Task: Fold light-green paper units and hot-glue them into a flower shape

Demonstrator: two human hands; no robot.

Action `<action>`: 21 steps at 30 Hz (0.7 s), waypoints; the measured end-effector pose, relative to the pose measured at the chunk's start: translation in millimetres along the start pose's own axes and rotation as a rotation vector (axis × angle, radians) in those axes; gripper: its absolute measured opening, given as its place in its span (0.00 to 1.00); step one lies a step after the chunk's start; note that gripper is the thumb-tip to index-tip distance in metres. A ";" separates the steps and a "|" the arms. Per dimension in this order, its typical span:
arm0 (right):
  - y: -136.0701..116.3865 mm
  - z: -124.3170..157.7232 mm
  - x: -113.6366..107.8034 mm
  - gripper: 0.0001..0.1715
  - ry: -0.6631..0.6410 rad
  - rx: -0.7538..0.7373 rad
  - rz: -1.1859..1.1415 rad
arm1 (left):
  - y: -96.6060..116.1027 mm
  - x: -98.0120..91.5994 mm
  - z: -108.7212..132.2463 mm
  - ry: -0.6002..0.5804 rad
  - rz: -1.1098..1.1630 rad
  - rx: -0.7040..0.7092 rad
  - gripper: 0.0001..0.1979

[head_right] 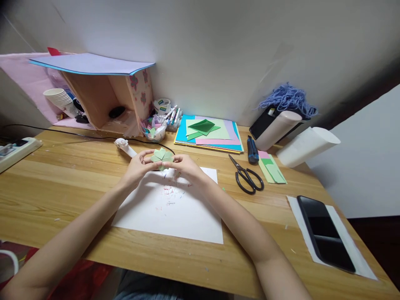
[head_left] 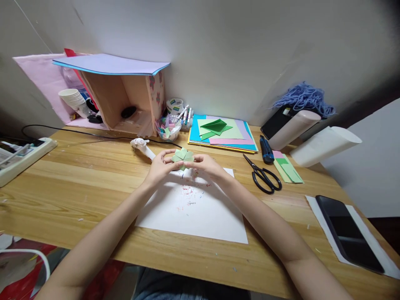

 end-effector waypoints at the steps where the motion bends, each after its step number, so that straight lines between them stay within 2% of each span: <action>1: -2.1 0.9 0.4 0.22 -0.019 0.011 -0.001 | -0.1 -0.9 -0.5 -0.003 0.005 -0.002 0.30; 10: -9.8 0.4 -6.8 0.20 0.057 -0.071 0.206 | -1.7 -2.9 -2.3 0.000 -0.033 0.018 0.32; 21: 1.9 -3.1 -1.5 0.20 0.116 -0.066 0.116 | -3.0 2.6 -0.9 0.068 0.061 -0.025 0.33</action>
Point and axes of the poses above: each hand's wrist, its own z-axis away from the middle knuckle, its own x-axis out of the palm, y = z × x, the point moved 1 cm from there along -z, towards the middle knuckle, and after that the axes turned 6 degrees about -z, right-handed, at the moved point
